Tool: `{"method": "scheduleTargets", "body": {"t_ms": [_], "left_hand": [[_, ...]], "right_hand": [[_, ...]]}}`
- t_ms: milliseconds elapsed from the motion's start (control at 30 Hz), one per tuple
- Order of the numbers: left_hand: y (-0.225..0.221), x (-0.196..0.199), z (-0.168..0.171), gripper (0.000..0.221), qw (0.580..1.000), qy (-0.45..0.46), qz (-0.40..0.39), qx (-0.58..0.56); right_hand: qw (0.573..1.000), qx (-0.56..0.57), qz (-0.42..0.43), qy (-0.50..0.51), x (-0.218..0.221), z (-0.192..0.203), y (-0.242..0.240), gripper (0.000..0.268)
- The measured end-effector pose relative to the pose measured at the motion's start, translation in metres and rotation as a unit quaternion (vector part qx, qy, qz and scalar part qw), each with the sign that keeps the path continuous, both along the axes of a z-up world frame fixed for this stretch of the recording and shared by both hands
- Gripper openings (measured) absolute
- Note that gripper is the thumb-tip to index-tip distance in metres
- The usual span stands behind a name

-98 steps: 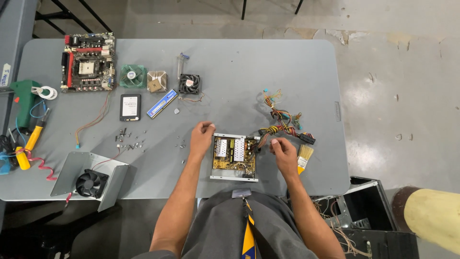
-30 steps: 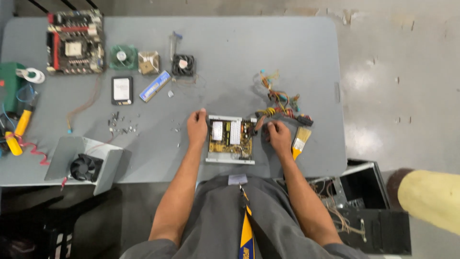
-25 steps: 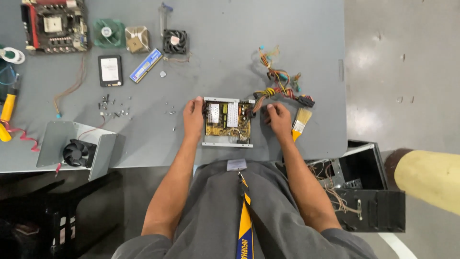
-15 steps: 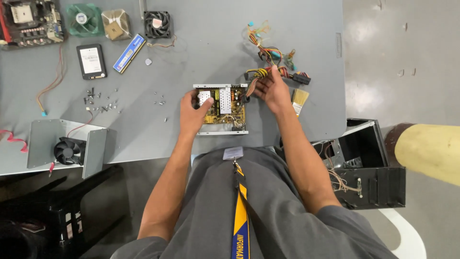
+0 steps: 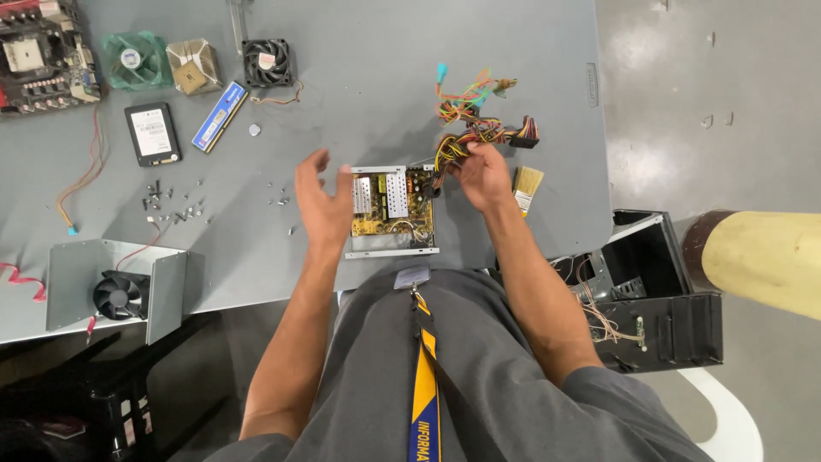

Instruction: Cleaning and inspecting the power connectors and cables of a computer power supply unit on a repair bench.

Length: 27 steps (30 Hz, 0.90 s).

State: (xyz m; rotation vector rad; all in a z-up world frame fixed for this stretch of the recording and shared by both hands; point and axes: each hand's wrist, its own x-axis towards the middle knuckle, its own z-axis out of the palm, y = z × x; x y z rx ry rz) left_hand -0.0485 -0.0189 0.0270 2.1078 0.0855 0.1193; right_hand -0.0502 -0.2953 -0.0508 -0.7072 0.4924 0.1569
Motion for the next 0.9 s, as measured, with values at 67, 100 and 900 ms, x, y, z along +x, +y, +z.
{"method": "scheduleTargets", "body": {"t_ms": [67,100,900], "left_hand": [[-0.021,0.010,-0.006,0.039,0.998,-0.042,-0.053,0.010],[-0.031,0.016,-0.009,0.040,0.990,-0.086,-0.107,0.021],[-0.072,0.069,0.032,0.040,0.955,0.239,-0.173,0.024]], "right_hand": [[1.000,-0.006,0.002,0.000,0.001,-0.024,-0.007,0.033],[1.000,-0.012,0.003,-0.002,0.003,-0.036,-0.009,0.034],[0.994,-0.066,-0.065,0.066,0.002,-0.060,-0.011,0.018]]}}
